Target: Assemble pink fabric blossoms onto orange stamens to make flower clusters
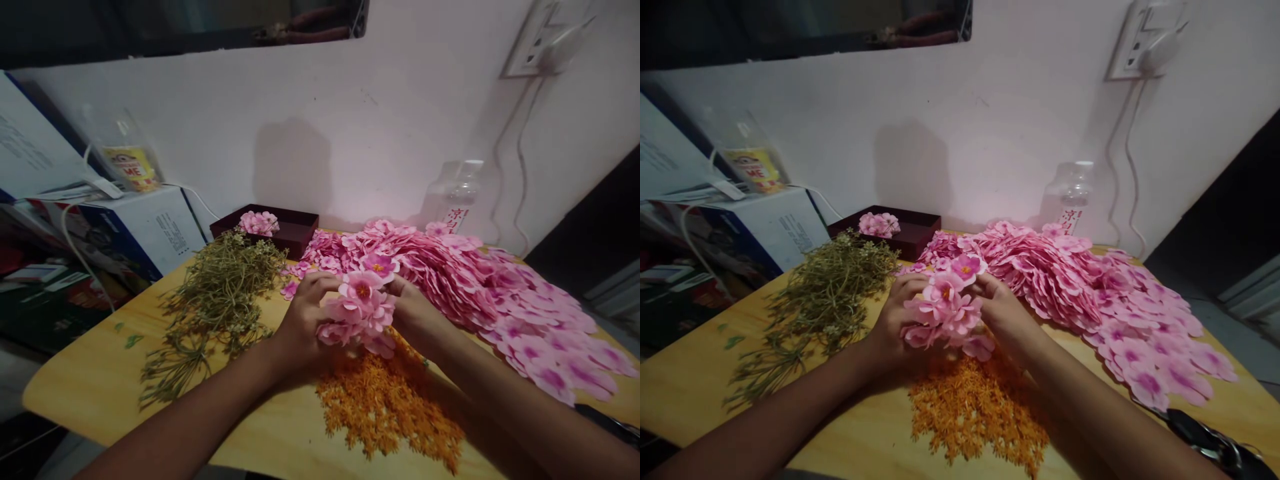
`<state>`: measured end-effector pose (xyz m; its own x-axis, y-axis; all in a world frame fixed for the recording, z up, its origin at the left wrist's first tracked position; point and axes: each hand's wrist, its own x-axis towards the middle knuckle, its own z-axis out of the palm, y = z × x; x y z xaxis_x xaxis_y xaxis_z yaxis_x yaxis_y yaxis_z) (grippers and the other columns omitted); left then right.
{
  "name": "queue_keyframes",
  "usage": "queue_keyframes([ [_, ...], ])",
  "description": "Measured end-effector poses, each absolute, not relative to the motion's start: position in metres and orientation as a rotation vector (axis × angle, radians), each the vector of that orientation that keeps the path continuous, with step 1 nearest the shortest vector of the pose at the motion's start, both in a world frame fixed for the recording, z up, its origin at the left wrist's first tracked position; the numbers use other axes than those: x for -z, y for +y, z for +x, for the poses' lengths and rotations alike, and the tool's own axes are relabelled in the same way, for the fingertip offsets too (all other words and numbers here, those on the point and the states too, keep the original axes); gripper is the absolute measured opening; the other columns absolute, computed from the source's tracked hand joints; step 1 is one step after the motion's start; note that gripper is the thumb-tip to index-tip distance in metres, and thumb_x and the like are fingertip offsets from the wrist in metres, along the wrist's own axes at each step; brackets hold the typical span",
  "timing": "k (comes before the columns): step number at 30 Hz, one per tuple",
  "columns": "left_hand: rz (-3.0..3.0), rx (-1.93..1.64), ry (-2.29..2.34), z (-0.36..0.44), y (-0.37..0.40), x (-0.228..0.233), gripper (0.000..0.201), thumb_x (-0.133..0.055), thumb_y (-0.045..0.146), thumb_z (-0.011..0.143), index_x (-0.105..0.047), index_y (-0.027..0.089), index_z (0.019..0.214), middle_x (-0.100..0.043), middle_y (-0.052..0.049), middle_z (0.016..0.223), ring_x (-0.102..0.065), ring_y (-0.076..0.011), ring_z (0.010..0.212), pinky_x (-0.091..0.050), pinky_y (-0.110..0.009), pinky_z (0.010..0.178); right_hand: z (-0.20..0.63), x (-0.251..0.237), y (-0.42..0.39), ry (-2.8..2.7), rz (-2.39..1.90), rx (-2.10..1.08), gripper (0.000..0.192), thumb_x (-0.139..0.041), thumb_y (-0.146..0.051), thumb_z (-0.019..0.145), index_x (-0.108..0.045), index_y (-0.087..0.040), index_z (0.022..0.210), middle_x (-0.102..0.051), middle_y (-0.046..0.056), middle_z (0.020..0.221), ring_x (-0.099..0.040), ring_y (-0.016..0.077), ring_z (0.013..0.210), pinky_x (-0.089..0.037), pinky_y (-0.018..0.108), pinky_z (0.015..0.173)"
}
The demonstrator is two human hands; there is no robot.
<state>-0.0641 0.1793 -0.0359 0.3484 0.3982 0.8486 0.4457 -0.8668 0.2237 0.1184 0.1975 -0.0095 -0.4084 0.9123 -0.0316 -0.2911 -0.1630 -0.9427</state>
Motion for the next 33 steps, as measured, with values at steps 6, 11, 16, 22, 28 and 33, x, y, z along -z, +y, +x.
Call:
queue_keyframes([
  [6, -2.490, 1.688, -0.865, -0.065, 0.180, 0.037, 0.052, -0.080, 0.041, 0.057, -0.060, 0.020, 0.100, -0.053, -0.008, 0.108, -0.050, -0.0238, 0.101, -0.044, -0.040, 0.088, 0.120, 0.011, 0.199, -1.188, -0.809, -1.683, 0.025, -0.071, -0.013, 0.059, -0.068, -0.021, 0.083, -0.069, 0.000, 0.079, -0.060, 0.0116, 0.066, -0.046, 0.025, 0.064],
  [11, -2.519, 1.649, -0.708, -0.069, 0.185, 0.036, 0.025, -0.070, 0.035, 0.073, -0.064, 0.019, 0.090, -0.060, -0.010, 0.102, -0.052, -0.0248, 0.102, -0.046, -0.040, 0.084, 0.122, 0.012, 0.199, -1.360, -0.851, -1.651, 0.017, -0.072, -0.019, 0.064, -0.070, -0.020, 0.080, -0.069, 0.000, 0.079, -0.061, 0.0119, 0.067, -0.047, 0.025, 0.065],
  [16, -2.433, 1.772, -0.773, -0.071, 0.172, 0.020, 0.013, -0.068, 0.026, 0.075, -0.063, 0.017, 0.083, -0.065, -0.006, 0.086, -0.058, -0.0198, 0.084, -0.049, -0.034, 0.073, 0.132, 0.001, 0.205, -1.406, -0.859, -1.700, 0.018, -0.073, -0.024, 0.069, -0.071, -0.023, 0.086, -0.071, 0.002, 0.089, -0.065, 0.0138, 0.079, -0.050, 0.028, 0.077],
  [22, -2.027, 1.661, -1.504, -0.113, 0.216, -0.046, 0.010, -0.056, 0.021, 0.078, -0.063, 0.015, 0.074, -0.066, -0.005, 0.075, -0.058, -0.0166, 0.069, -0.046, -0.028, 0.063, 0.152, -0.016, 0.222, -1.312, -0.874, -1.471, 0.022, -0.073, -0.029, 0.071, -0.069, -0.026, 0.092, -0.068, 0.003, 0.105, -0.063, 0.0192, 0.100, -0.050, 0.032, 0.089],
  [28, -2.189, 0.725, -2.014, -0.170, 0.306, -0.069, 0.018, -0.059, 0.020, 0.076, -0.068, 0.012, 0.089, -0.071, -0.008, 0.089, -0.061, -0.0214, 0.090, -0.045, -0.031, 0.082, 0.167, -0.024, 0.226, -1.250, -0.856, -1.374, 0.019, -0.073, -0.028, 0.072, -0.067, -0.025, 0.089, -0.068, 0.003, 0.101, -0.061, 0.0181, 0.104, -0.049, 0.029, 0.091],
  [33, -2.360, 0.257, -2.070, -0.184, 0.328, -0.047, 0.022, -0.059, 0.033, 0.083, -0.065, 0.012, 0.088, -0.068, -0.004, 0.087, -0.063, -0.0149, 0.079, -0.050, -0.035, 0.078, 0.185, -0.040, 0.232, -1.158, -0.835, -1.253, 0.020, -0.076, -0.028, 0.066, -0.068, -0.024, 0.084, -0.069, 0.004, 0.091, -0.064, 0.0195, 0.096, -0.052, 0.033, 0.086],
])
